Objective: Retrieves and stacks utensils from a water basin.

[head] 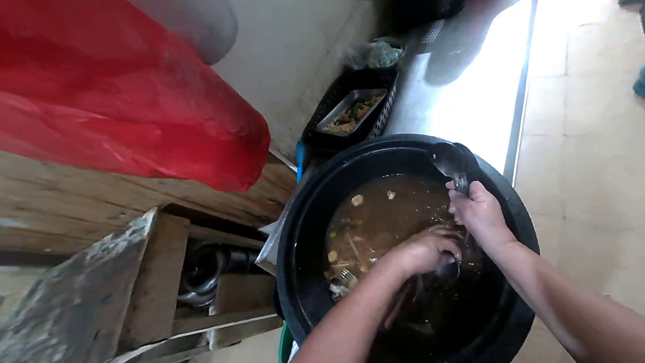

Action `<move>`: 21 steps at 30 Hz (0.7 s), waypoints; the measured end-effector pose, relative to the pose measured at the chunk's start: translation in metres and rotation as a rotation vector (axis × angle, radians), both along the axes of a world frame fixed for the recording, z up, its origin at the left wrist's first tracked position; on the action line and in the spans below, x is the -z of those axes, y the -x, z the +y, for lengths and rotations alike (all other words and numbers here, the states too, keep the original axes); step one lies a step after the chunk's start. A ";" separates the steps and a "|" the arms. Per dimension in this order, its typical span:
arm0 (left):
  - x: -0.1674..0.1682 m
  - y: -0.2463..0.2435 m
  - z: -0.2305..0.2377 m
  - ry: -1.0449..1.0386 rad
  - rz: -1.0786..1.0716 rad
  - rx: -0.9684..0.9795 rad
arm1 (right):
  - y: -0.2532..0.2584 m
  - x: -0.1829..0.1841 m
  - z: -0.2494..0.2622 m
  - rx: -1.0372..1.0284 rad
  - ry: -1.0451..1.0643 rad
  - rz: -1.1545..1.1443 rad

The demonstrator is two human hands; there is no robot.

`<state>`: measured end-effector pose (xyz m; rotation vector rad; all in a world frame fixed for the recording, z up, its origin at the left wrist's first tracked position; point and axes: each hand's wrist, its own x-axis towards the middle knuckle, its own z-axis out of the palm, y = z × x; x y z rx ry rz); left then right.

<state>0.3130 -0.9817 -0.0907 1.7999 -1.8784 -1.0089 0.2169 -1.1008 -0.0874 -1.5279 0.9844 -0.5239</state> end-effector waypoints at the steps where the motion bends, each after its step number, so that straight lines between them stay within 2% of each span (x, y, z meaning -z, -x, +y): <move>1: -0.018 -0.008 0.006 0.013 0.047 -0.015 | -0.001 0.001 -0.001 -0.005 -0.074 -0.010; 4: -0.051 -0.032 0.016 0.083 0.107 -0.130 | -0.003 0.004 -0.003 -0.085 -0.262 -0.031; 7: -0.065 -0.046 0.012 0.252 -0.015 -0.409 | -0.002 -0.001 0.000 -0.192 -0.485 -0.040; 10: -0.070 -0.053 -0.001 0.318 -0.070 -0.736 | 0.003 0.002 -0.002 -0.339 -0.707 -0.106; 13: -0.063 -0.062 -0.004 0.277 0.075 -0.896 | 0.005 -0.002 0.000 -0.416 -0.768 -0.087; 16: -0.052 -0.078 0.007 0.047 0.244 -0.855 | 0.004 0.001 0.000 -0.419 -0.628 0.000; 17: -0.049 -0.083 0.013 -0.053 0.214 -0.802 | 0.003 0.003 -0.001 -0.411 -0.590 0.014; 21: -0.027 -0.079 0.034 -0.321 -0.172 -0.565 | -0.002 0.004 -0.003 -0.247 -0.383 0.041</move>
